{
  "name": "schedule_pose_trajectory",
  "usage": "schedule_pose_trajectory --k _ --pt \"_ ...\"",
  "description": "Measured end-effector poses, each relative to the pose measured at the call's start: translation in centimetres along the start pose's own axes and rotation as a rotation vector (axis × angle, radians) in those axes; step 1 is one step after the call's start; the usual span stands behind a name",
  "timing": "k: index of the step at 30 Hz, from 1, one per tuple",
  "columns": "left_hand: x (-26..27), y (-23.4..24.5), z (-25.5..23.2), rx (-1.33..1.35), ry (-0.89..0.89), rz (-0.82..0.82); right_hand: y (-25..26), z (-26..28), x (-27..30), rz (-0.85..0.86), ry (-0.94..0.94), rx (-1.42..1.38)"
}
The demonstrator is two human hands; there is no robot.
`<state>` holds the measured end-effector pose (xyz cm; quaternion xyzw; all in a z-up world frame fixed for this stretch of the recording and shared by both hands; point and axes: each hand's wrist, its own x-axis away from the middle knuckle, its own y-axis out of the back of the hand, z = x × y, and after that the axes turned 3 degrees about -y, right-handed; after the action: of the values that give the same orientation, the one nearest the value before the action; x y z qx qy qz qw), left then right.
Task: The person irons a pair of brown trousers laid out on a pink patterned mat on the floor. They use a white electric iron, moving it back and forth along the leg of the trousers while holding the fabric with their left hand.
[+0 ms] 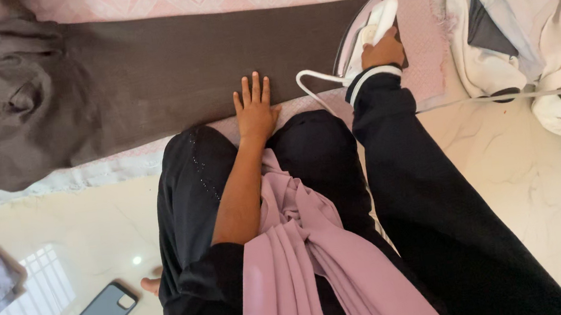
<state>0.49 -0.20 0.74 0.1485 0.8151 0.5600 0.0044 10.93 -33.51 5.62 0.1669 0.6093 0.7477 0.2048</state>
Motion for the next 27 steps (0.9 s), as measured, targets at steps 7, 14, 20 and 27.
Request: schedule_pose_trajectory --k 7,14,20,27 --pt "-0.1 -0.5 1.9 -0.062 -0.098 -0.212 0.9 9.3 12.0 0.181 0.269 -0.043" --pt "5.0 9.6 8.1 0.268 0.244 -0.305 4.8 16.0 17.9 0.418 0.844 -0.225" --pt "9.9 16.2 7.5 0.312 0.305 -0.711 5.2 19.6 16.6 0.458 1.027 -0.145" --pt "13.0 18.1 -6.7 0.703 0.009 -0.54 2.0 20.4 16.0 0.293 0.93 -0.411"
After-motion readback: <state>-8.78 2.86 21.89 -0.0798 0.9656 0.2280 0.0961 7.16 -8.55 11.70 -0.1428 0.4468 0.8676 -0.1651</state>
